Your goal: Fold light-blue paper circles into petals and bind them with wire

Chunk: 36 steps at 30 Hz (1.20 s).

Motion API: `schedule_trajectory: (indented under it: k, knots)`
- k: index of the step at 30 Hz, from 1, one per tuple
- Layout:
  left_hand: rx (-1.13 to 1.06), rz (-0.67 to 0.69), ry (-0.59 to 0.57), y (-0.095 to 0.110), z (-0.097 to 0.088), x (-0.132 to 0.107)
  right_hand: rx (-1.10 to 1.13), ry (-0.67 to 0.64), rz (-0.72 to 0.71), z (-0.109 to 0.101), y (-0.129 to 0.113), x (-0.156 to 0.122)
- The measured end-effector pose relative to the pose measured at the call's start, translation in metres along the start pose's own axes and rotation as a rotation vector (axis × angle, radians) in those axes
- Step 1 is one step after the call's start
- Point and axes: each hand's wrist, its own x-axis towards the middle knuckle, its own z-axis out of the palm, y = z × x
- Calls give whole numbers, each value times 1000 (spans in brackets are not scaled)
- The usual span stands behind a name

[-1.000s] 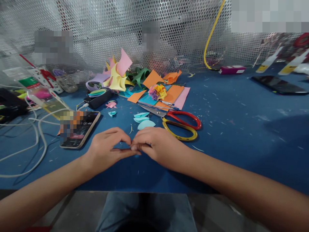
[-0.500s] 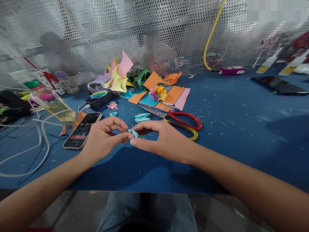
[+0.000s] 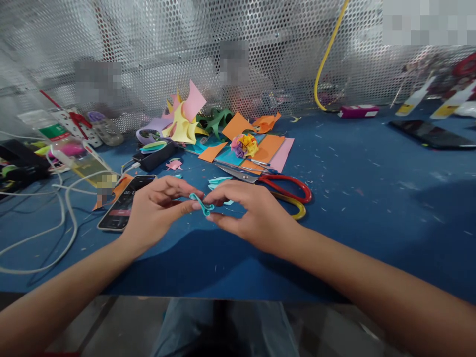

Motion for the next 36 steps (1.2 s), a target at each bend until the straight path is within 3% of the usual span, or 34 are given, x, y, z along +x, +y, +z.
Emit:
schedule_trajectory:
  k: [7, 11, 14, 16, 18, 22, 25, 31, 36]
  knots:
    - [54, 93, -12, -8, 0, -1, -49, -15, -18, 1, 4, 0]
    - [324, 203, 72, -2, -12, 6, -119, 20, -9, 2, 11, 2]
    - [547, 217, 161, 12, -33, 24, -138, 20, 14, 5, 18, 3]
    - [705, 140, 88, 18, -51, 40, -151, 1, 30, 7, 23, 2]
    - [880, 71, -69, 17, -69, 56, -155, -18, 44, 9, 25, 1]
    - [1225, 95, -341, -6, -93, 78, -142, -43, 70, 13, 26, -1]
    - [1251, 104, -429, -25, -101, 86, -138, -42, 80, 15, 25, -1]
    - [1265, 155, -437, -35, -100, 97, -148, -18, 109, 14, 27, 1]
    - [1177, 222, -489, -33, -64, 91, -213, 91, 197, 6, 39, 5]
